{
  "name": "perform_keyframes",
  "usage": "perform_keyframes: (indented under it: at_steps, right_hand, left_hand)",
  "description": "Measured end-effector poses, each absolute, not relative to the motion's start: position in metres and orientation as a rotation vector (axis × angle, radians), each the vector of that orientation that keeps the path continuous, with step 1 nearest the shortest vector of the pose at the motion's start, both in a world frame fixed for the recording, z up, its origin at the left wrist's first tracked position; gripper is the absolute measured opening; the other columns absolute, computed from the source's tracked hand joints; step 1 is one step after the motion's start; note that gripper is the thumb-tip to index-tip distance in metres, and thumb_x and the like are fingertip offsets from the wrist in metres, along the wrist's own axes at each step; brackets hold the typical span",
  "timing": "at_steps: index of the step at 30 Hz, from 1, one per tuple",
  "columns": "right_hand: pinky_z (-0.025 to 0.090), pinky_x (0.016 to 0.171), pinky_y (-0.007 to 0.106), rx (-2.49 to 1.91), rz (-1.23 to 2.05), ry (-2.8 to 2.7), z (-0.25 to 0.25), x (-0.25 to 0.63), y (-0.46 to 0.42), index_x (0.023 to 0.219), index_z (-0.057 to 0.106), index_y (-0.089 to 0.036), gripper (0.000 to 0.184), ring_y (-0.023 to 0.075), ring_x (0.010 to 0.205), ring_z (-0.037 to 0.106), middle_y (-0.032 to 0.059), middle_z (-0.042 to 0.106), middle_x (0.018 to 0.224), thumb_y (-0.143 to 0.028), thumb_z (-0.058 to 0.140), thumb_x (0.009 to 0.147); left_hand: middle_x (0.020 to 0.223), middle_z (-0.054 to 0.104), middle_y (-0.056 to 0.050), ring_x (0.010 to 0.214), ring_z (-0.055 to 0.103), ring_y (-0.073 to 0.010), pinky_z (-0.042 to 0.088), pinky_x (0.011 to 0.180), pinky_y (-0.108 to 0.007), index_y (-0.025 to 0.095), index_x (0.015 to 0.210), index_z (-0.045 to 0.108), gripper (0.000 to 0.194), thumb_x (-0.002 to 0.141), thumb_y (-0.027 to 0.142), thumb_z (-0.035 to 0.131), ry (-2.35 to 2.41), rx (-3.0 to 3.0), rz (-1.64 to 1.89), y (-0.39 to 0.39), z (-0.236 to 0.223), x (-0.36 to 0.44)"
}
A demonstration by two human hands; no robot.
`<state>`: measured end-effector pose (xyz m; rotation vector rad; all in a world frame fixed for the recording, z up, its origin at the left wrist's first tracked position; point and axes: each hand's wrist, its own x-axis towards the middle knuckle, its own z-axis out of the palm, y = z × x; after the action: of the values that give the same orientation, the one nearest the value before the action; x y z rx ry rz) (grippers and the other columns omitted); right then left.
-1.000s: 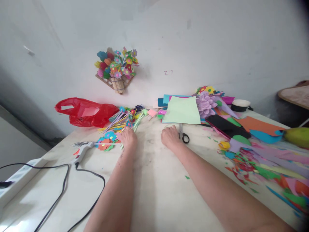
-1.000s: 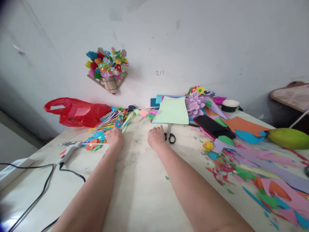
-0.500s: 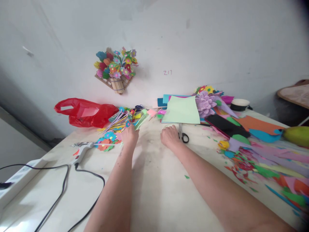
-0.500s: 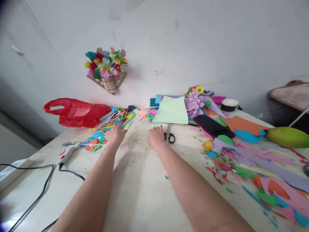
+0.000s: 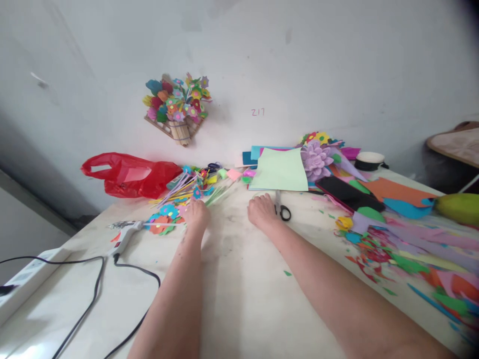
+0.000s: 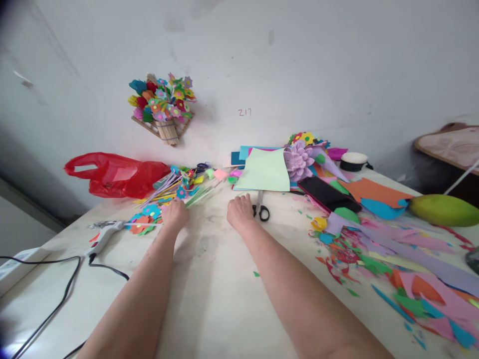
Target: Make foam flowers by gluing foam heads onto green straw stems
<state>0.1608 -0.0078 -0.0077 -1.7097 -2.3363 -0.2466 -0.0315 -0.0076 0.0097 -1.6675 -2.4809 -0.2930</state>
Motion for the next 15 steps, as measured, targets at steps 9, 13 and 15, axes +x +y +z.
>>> perform_keyframes:
  at_steps: [9, 13, 15]
  right_hand:
    - [0.031, 0.083, 0.031, -1.598, 0.09, -2.094, -0.004, 0.16, -0.006, 0.094, 0.064, -0.013, 0.034, 0.0226, 0.093, 0.054, 0.0118, 0.064, 0.097, -0.032, 0.036, 0.086]
    - [0.039, 0.074, 0.025, -1.477, 0.64, -1.776, -0.001, 0.166, 0.004, 0.104, 0.059, -0.015, 0.054, 0.0174, 0.091, 0.057, 0.008, 0.065, 0.098, -0.043, 0.015, 0.091]
    - [0.041, 0.075, 0.024, -1.344, 0.828, -1.638, 0.001, 0.168, 0.006, 0.112, 0.054, -0.013, 0.057, 0.0157, 0.094, 0.057, 0.0094, 0.063, 0.104, -0.043, 0.012, 0.091]
  left_hand:
    - [0.069, 0.062, -0.006, 0.057, 0.056, -0.014, 0.043, 0.055, -0.026, 0.015, 0.077, 0.055, 0.014, 0.075, 0.026, 0.048, -2.497, -2.411, -1.127, -0.01, 0.038, -0.006]
    - [0.055, 0.048, 0.003, 0.045, 0.043, -0.0058, 0.036, 0.046, -0.019, 0.016, 0.08, 0.051, 0.023, 0.07, 0.036, 0.058, -2.4, -2.798, -1.935, -0.016, 0.033, 0.016]
    - [0.051, 0.041, 0.006, 0.041, 0.038, -0.0039, 0.033, 0.043, -0.018, 0.015, 0.079, 0.05, 0.029, 0.068, 0.039, 0.061, -2.373, -2.816, -2.178, -0.016, 0.028, 0.024]
